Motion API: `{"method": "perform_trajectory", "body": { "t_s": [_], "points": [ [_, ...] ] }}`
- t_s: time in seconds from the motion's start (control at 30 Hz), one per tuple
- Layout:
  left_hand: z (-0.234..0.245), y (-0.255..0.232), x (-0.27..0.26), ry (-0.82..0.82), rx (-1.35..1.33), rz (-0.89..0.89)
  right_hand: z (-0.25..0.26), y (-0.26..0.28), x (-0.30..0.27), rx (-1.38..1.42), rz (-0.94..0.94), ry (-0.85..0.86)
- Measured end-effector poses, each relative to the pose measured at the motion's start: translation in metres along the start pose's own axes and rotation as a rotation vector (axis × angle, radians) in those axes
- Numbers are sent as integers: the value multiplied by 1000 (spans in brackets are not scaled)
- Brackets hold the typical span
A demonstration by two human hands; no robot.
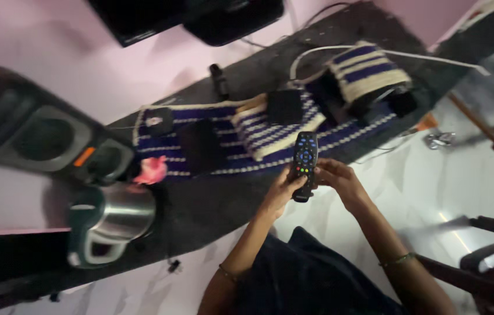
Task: The person walks around a room collecting various electronic accessories, including a remote control, a power adapter, and charging cables. They move between a bed, a wooden table, and a shelf, picking up items and placing them onto the table.
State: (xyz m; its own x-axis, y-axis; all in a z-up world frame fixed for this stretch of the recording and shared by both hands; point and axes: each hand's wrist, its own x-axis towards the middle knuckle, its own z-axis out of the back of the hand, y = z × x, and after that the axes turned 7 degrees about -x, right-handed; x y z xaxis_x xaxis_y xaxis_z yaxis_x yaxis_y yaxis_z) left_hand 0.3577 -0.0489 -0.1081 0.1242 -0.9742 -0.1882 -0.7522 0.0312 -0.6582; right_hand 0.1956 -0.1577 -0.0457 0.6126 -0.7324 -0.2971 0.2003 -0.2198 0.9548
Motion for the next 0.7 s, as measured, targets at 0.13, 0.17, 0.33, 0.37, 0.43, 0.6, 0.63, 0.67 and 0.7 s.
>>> {"method": "perform_trajectory", "body": {
  "t_s": [0.13, 0.17, 0.33, 0.37, 0.43, 0.6, 0.63, 0.67, 0.7],
  "points": [
    [-59, 41, 17, 30, 62, 23, 64, 0, -36, 77, -14, -44],
    [-74, 50, 21, 39, 77, 39, 80, -2, -43, 101, -29, -60],
    [-140, 92, 37, 68, 156, 115, 155, -13, -77, 145, -29, -92],
    [-151, 101, 42, 71, 166, 132, 169, -14, -82, 152, -31, -96],
    [-171, 121, 51, 93, 171, 152, 196, -16, -94, 152, -35, -122],
    [-224, 167, 89, 153, 213, 191, 264, -14, -121, 158, -39, -230],
    [-234, 175, 97, 160, 220, 206, 277, -15, -124, 169, -27, -247],
    [-243, 182, 105, 168, 225, 222, 290, -15, -128, 180, -17, -265],
    [-252, 189, 113, 176, 230, 239, 302, -16, -131, 190, -7, -283]
  ]
}}
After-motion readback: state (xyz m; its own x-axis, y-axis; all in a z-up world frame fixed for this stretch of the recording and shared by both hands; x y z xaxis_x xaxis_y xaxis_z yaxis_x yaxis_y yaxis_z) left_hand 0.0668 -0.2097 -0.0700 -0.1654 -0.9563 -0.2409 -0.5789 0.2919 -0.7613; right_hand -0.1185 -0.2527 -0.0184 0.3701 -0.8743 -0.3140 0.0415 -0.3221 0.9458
